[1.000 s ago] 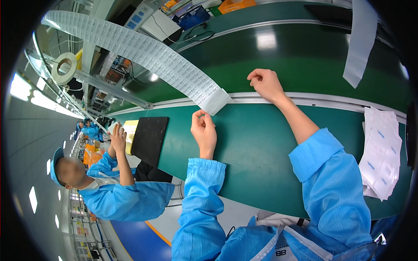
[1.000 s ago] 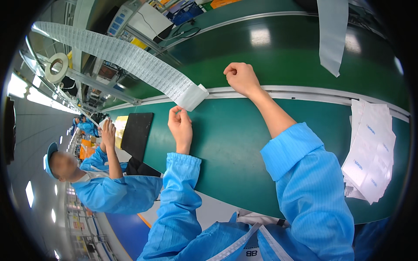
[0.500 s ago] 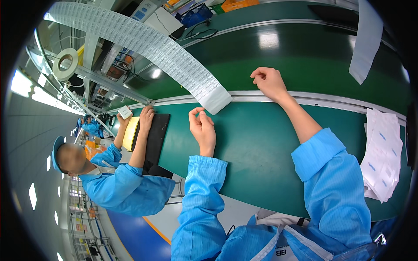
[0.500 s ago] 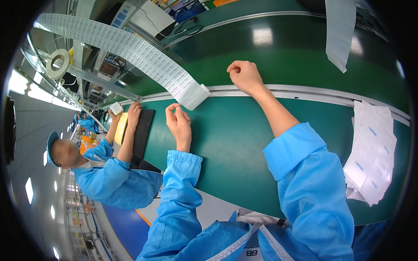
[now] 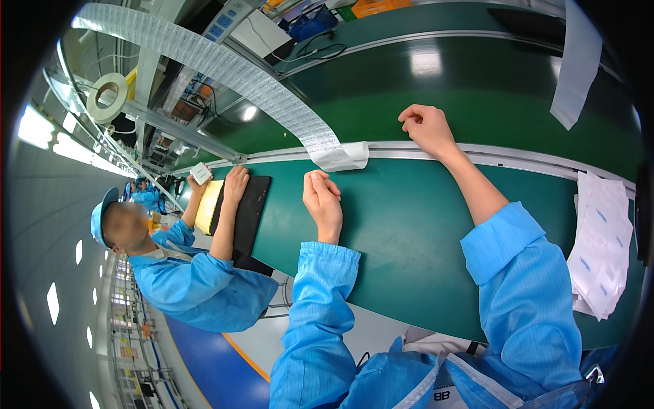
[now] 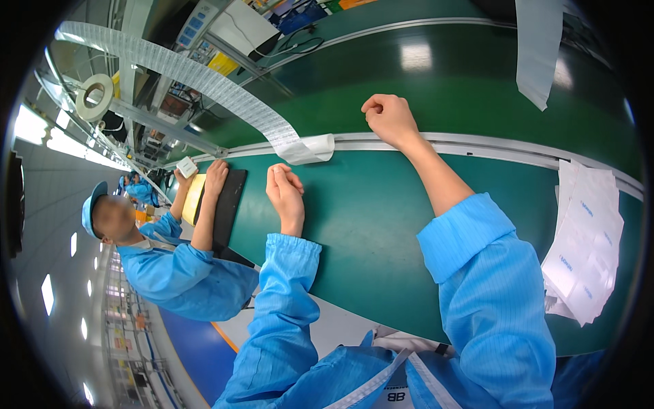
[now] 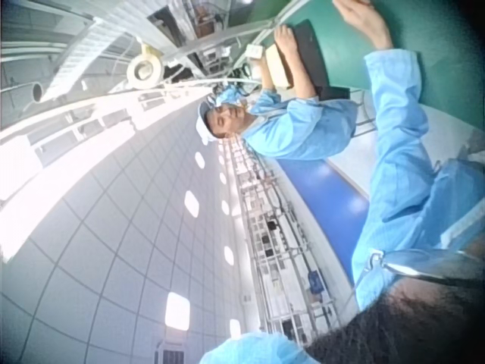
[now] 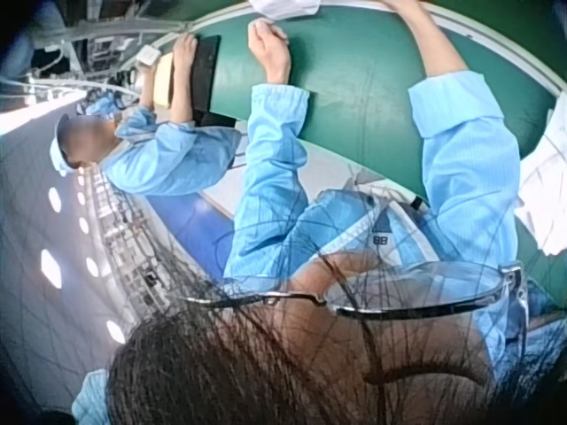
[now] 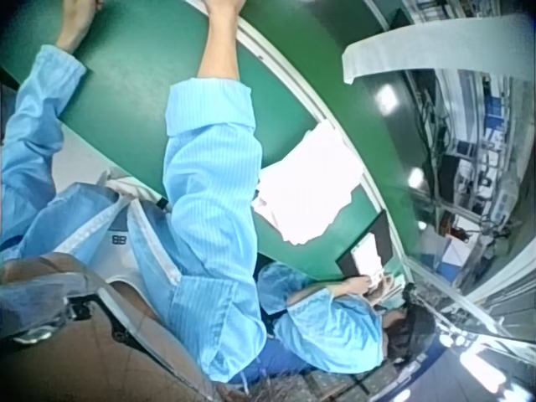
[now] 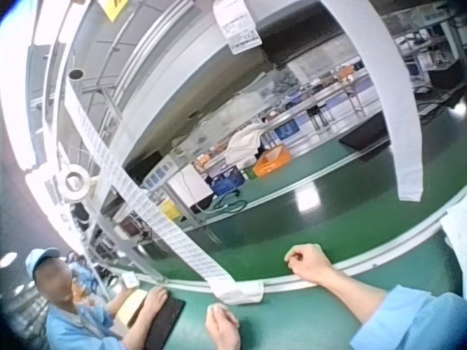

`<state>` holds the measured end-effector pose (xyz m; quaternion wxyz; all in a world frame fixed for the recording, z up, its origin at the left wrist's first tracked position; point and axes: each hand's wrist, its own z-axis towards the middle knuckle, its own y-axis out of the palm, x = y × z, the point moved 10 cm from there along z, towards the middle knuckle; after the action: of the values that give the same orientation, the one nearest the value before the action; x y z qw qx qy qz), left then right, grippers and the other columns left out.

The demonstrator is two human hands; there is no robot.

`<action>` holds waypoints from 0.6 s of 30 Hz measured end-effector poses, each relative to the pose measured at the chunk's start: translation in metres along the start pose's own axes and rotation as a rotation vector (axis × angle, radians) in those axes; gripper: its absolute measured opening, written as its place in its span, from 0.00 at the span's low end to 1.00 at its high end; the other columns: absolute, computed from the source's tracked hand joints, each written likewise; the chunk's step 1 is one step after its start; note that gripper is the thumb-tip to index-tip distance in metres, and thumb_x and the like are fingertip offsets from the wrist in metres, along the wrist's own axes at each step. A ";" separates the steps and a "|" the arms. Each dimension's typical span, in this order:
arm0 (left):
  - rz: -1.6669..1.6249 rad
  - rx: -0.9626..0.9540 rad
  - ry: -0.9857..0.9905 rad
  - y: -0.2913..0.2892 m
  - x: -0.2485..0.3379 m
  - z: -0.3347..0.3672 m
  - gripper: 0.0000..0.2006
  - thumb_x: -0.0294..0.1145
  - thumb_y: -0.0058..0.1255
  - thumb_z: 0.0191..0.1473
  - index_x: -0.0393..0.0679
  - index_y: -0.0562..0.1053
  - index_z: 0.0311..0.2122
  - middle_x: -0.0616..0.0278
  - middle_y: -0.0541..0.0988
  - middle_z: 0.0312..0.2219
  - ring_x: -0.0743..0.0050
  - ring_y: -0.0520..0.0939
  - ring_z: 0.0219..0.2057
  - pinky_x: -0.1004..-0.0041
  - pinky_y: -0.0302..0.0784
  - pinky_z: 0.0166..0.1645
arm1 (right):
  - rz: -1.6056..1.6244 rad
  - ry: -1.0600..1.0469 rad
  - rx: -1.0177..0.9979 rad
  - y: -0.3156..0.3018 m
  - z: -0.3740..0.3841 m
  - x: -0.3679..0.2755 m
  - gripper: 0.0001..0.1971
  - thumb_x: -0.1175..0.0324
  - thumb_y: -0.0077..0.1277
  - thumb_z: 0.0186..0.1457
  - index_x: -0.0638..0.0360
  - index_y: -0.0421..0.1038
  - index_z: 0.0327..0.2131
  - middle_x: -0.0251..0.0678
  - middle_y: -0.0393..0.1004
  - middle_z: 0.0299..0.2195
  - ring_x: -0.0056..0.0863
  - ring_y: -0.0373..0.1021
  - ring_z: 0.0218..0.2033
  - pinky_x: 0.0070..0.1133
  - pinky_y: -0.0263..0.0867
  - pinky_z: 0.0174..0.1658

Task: The person peels labels from a long roll and applies them by hand to the backs of white electronic device enclosures on an assembly line.

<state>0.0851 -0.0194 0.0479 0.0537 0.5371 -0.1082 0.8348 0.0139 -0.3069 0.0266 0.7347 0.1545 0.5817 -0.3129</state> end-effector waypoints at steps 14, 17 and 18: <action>0.019 0.016 -0.001 -0.001 -0.003 0.001 0.03 0.26 0.40 0.62 0.42 0.61 0.40 0.69 0.68 0.15 0.88 0.64 0.16 0.82 0.58 0.21 | -0.011 0.002 0.001 0.000 0.000 0.000 0.11 0.74 0.43 0.49 0.67 0.76 0.32 0.37 0.74 0.19 0.24 0.68 0.21 0.23 0.65 0.28; -0.003 0.030 -0.022 0.000 -0.005 0.000 0.04 0.25 0.41 0.61 0.41 0.61 0.40 0.70 0.67 0.14 0.88 0.63 0.16 0.82 0.58 0.22 | -0.016 0.002 0.000 -0.001 0.000 0.000 0.11 0.74 0.43 0.49 0.67 0.76 0.31 0.37 0.74 0.19 0.24 0.68 0.21 0.23 0.65 0.28; -0.004 0.029 -0.023 0.000 -0.006 0.000 0.04 0.25 0.41 0.61 0.41 0.61 0.40 0.70 0.67 0.14 0.88 0.63 0.16 0.82 0.58 0.22 | -0.010 -0.012 0.004 -0.002 0.000 -0.002 0.11 0.74 0.43 0.49 0.67 0.76 0.31 0.37 0.74 0.19 0.24 0.69 0.21 0.23 0.65 0.29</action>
<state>0.0880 -0.0190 0.0423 0.0463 0.5477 -0.0955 0.8299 0.0125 -0.3074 0.0283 0.7364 0.1514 0.5773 -0.3186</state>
